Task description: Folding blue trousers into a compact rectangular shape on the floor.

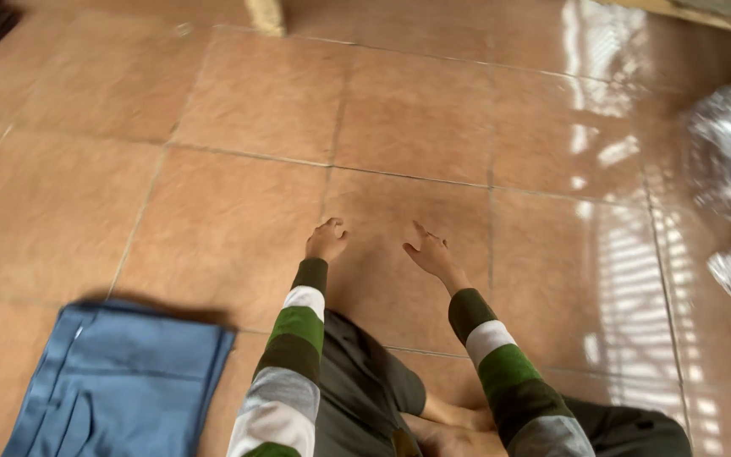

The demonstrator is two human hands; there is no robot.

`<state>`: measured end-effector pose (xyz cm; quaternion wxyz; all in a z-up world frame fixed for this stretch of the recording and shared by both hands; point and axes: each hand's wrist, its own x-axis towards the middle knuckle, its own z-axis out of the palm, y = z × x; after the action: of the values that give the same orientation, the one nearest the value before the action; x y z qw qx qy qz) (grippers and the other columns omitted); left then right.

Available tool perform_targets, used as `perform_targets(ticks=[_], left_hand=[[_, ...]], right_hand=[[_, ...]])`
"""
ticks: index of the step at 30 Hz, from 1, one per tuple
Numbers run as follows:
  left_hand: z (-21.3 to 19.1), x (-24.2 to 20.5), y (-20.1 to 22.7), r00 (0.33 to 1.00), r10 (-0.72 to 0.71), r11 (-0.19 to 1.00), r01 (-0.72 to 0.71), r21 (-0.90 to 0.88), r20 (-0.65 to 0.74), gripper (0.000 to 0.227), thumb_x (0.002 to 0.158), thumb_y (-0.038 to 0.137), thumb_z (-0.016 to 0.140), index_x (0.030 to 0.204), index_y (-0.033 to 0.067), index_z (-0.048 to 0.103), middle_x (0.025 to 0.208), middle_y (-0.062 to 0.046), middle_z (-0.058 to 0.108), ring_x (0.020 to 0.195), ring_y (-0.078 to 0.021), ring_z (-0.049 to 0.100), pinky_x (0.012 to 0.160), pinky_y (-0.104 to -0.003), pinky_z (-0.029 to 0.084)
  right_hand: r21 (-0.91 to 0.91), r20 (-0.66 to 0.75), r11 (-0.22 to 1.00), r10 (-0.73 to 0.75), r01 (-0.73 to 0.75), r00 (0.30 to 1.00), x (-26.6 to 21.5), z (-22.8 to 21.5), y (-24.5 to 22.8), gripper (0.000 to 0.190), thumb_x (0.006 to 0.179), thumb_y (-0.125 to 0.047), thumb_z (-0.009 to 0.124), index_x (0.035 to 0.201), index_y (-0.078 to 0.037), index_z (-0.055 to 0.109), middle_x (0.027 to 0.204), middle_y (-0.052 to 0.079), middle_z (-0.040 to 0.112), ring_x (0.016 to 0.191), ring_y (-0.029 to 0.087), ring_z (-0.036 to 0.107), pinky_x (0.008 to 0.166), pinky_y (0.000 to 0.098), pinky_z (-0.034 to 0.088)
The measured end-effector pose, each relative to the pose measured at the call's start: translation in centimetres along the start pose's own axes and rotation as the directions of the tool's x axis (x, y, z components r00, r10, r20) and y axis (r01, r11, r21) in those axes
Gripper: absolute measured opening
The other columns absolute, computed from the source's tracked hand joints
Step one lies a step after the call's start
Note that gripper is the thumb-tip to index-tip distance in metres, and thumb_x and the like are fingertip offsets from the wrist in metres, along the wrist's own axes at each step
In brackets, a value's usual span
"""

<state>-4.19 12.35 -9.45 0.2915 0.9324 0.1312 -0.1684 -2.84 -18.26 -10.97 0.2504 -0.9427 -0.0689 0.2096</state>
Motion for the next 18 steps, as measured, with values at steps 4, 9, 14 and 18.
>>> perform_targets(ticks=[4,9,14,18], left_hand=[[4.5,0.5,7.3,0.989,0.069,0.996,-0.075,0.039,0.131,0.049,0.088,0.049,0.057,0.134,0.0308,0.06,0.136,-0.003,0.067,0.128,-0.0249,0.062,0.101,-0.046,0.054],[10.2,-1.9,17.3,0.967,0.155,0.987,-0.159,0.003,0.204,0.068,0.09,0.04,0.056,0.153,0.0221,0.034,0.121,-0.006,0.074,0.121,-0.0282,0.066,0.102,-0.049,0.054],[16.4,-5.9,27.7,0.916,0.23,0.97,-0.243,-0.003,0.329,0.07,0.095,0.036,0.053,0.157,0.0119,0.03,0.128,-0.012,0.07,0.127,-0.032,0.062,0.106,-0.052,0.05],[22.2,-8.2,33.6,0.87,0.33,0.941,-0.335,-0.051,0.366,0.064,0.096,0.034,0.056,0.152,0.0081,0.039,0.148,-0.021,0.054,0.137,-0.0378,0.051,0.112,-0.054,0.046]], right_hand=[[0.039,-0.036,0.987,0.156,-0.155,0.987,-5.2,-5.5,5.2,0.076,0.098,-0.048,0.056,0.163,-0.019,0.028,0.146,0.018,0.057,0.136,0.039,0.054,0.118,0.0668,0.026],[0.142,-0.062,0.959,0.254,-0.243,0.965,-8.5,-7.4,16.1,0.085,0.097,-0.048,0.058,0.164,-0.015,0.017,0.138,0.017,0.064,0.133,0.04,0.056,0.117,0.0683,0.024],[0.147,-0.186,0.938,0.337,-0.313,0.923,-13.3,-10.4,25.9,0.065,0.094,-0.055,0.061,0.15,-0.023,0.052,0.15,0.019,0.053,0.132,0.039,0.057,0.111,0.0644,0.039],[0.445,-0.248,0.843,0.44,-0.301,0.863,-18.0,-13.7,31.3,0.088,0.094,-0.036,0.065,0.163,-0.006,0.019,0.139,0.037,0.054,0.128,0.05,0.057,0.108,0.062,0.045]])
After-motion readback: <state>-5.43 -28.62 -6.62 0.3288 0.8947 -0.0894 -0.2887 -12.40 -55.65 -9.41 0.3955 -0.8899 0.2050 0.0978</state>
